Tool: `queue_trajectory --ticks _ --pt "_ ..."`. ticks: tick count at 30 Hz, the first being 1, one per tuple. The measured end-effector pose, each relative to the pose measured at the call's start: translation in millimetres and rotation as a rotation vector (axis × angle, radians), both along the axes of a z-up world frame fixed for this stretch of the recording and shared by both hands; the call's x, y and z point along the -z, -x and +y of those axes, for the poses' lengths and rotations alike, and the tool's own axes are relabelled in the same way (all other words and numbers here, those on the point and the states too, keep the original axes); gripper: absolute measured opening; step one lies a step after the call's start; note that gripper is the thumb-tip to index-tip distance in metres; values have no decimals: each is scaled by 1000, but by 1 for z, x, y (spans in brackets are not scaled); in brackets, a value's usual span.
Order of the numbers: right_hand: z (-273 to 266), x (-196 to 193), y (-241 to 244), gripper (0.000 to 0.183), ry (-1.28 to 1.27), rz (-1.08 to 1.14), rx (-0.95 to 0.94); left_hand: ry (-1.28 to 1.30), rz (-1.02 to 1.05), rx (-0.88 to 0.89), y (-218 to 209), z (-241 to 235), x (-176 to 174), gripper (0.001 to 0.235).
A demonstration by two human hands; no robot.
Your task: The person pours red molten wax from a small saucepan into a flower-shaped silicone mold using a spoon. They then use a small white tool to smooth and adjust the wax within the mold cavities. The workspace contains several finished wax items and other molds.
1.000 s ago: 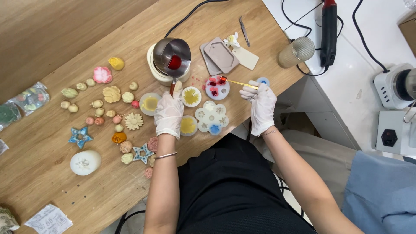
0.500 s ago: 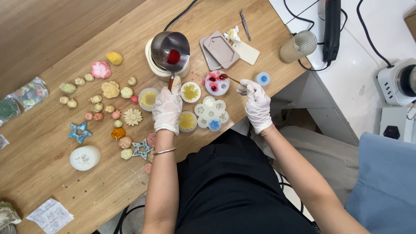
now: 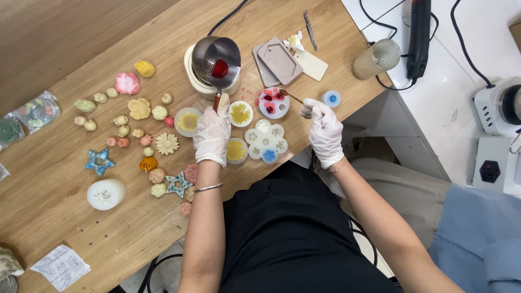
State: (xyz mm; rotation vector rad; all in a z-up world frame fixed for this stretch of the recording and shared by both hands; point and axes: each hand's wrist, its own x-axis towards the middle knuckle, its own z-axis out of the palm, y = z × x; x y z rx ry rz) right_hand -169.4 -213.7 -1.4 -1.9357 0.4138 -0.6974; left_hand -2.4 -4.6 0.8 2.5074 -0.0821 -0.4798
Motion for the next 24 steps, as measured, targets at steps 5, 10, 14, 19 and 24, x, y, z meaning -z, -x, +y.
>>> queue_trajectory --ticks 5,10,14,19,24 --pt "0 -14 -32 38 -542 -191 1 6 2 -20 -2 1 3 81" --pt "18 -9 -87 42 -731 -208 -124 -5 17 -15 -3 2 3 82" --pt "28 13 -118 41 -617 -156 -194 -5 37 -17 -4 1 1 81" --pt "32 33 -129 42 -561 -135 -177 0 42 -12 -4 3 -1 81" --pt "34 28 -126 42 -956 -114 -111 -21 4 8 -4 1 4 81"
